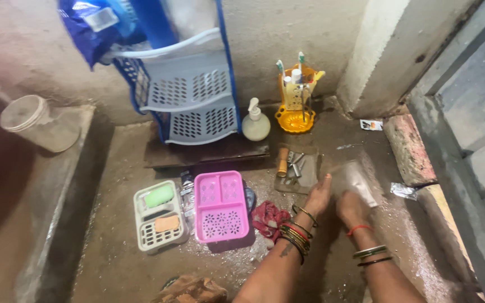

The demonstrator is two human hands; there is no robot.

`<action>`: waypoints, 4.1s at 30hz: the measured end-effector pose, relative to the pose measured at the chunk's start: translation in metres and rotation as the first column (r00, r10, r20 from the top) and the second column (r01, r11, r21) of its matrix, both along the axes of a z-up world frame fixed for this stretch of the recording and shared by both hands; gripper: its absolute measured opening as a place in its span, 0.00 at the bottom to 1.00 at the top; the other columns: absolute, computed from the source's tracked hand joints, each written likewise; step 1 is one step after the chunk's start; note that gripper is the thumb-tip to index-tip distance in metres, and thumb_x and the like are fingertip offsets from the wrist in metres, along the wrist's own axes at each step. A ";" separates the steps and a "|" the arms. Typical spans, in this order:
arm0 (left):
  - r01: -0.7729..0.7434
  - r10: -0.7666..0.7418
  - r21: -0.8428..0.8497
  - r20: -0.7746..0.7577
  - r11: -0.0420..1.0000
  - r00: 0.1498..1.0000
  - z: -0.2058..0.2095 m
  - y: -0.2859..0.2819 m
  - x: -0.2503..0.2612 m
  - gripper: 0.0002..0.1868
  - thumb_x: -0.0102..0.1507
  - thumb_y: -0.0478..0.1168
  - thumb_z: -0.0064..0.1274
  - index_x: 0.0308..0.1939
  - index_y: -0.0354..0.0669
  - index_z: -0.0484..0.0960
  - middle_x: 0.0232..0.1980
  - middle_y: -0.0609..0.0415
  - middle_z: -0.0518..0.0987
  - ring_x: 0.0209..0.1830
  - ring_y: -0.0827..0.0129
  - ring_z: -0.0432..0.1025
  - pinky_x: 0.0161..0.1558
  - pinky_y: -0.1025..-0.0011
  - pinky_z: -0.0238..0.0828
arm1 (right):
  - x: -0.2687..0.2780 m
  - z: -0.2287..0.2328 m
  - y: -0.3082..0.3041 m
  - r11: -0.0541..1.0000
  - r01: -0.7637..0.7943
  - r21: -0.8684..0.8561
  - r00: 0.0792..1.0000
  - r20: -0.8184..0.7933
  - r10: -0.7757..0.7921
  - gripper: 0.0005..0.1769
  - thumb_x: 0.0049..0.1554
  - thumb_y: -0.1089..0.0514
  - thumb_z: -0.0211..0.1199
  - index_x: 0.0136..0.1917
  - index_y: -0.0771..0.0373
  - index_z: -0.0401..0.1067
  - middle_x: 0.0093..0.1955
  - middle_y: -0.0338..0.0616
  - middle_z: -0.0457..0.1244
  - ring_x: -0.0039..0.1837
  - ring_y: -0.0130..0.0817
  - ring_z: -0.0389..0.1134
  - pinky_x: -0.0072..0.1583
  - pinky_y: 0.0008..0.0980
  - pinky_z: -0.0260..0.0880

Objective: The person scrubs and rinses various bathroom items on a wet floor using a red cloth. They clean a soap dispenser, a clear plastic container, a pink plastic basket, and a white soap dish, then place the cleaned items into a blue wall-mounted rack.

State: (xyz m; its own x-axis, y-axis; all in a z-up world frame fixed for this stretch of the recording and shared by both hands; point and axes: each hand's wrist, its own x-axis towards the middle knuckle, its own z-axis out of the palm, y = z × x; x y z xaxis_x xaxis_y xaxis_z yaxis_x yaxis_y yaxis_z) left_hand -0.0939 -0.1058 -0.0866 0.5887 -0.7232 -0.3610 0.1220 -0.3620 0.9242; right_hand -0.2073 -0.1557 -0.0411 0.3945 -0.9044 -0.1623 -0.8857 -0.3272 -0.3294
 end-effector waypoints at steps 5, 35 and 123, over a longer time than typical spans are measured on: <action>-0.017 0.030 -0.228 0.052 0.973 0.998 0.004 0.012 0.027 0.44 0.69 0.71 0.32 0.65 0.32 0.75 0.67 0.38 0.75 0.70 0.50 0.67 0.71 0.62 0.59 | 0.009 0.047 -0.030 0.989 0.115 0.097 0.891 0.429 -0.145 0.12 0.58 0.56 0.61 0.47 0.68 0.77 0.44 0.61 0.72 0.44 0.48 0.73 0.48 0.45 0.72; -0.489 0.471 0.047 0.206 0.871 0.858 -0.003 0.068 0.104 0.24 0.58 0.44 0.59 0.58 0.43 0.82 0.50 0.41 0.83 0.51 0.51 0.78 0.53 0.60 0.73 | 0.087 -0.038 -0.029 0.802 0.030 0.596 0.693 0.566 -0.447 0.22 0.59 0.63 0.56 0.66 0.58 0.70 0.58 0.45 0.67 0.44 0.30 0.66 0.37 0.32 0.67; -0.858 0.784 -0.215 -0.348 0.466 0.514 0.158 0.247 0.346 0.34 0.57 0.45 0.67 0.65 0.42 0.72 0.59 0.49 0.76 0.51 0.62 0.75 0.37 0.68 0.80 | 0.382 0.132 0.170 0.494 -0.607 0.622 0.412 0.778 -0.474 0.37 0.55 0.56 0.67 0.76 0.59 0.60 0.65 0.43 0.60 0.56 0.41 0.67 0.48 0.41 0.74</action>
State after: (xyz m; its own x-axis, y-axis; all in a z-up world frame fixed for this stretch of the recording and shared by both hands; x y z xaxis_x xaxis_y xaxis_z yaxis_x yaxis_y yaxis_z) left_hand 0.2521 0.1416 0.0710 0.9252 -0.0234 -0.3788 0.3674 0.3052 0.8786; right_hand 0.1750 0.0143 0.0906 0.8221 -0.5155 -0.2418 0.0579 0.4981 -0.8652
